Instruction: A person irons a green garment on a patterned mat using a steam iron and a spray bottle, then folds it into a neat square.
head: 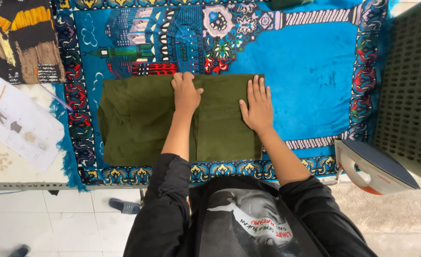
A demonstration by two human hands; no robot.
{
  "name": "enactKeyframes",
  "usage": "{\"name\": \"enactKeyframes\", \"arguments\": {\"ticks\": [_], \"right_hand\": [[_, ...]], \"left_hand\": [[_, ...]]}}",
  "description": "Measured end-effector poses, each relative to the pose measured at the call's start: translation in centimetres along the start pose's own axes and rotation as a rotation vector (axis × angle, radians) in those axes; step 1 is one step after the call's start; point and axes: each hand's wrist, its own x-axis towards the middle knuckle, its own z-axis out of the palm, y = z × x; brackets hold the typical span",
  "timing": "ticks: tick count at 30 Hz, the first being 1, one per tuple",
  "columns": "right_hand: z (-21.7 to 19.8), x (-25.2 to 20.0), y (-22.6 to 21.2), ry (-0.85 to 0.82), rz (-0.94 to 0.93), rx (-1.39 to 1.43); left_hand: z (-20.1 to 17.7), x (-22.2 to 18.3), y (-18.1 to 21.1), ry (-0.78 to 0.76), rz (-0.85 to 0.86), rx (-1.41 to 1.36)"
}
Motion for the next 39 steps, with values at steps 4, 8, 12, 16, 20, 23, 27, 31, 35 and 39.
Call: {"name": "enactKeyframes", "arguments": {"ticks": [4, 8, 12, 16, 20, 23, 27, 31, 35, 39], "right_hand": [[0.1, 0.2, 0.1, -0.008, 0.003, 0.002], [-0.1, 0.2, 0.0, 0.013, -0.01, 0.003], [-0.2, 0.2, -0.1, 0.023, -0.011, 0.006], [-0.2, 0.2, 0.0, 0.03, 0.002, 0.021], [0.0, 0.2, 0.1, 0.044, 0.047, -0.009], [0.3, 0.3, 0.3, 0.045, 0.048, -0.009], [-0.2, 0.2, 0.1, 0.014, 0.052, 0.011], [-0.4, 0.3, -0.2, 0.01, 0.052, 0.016], [-0.6, 0.3, -0.2, 0.002, 0.059, 0.001], [-1.3, -1.7, -0.2, 0.145, -0.07, -0.007]], "left_hand": [[-3.6, 0.5, 0.8, -0.14, -0.02, -0.093], [-5.4, 1.0, 0.4, -0.262, 0.005, -0.031], [-7.6, 0.8, 1.6, -0.196, 0.093, -0.038], [-8.3, -0.5, 2.2, -0.041, 0.217, -0.047], [-7.1, -1.0, 1.6, 0.161, 0.229, -0.146], [-6.6, -1.5, 2.2, 0.247, 0.249, -0.166], [-5.7, -3.9, 4.4, 0.514, 0.405, -0.022], [-3.3, -10.7, 7.5, 0.435, 0.623, 0.153], [-2.1, -13.7, 7.5, 0.004, 0.441, 0.281], [-1.2, -13.2, 6.5, 0.144, 0.442, 0.2]]}}
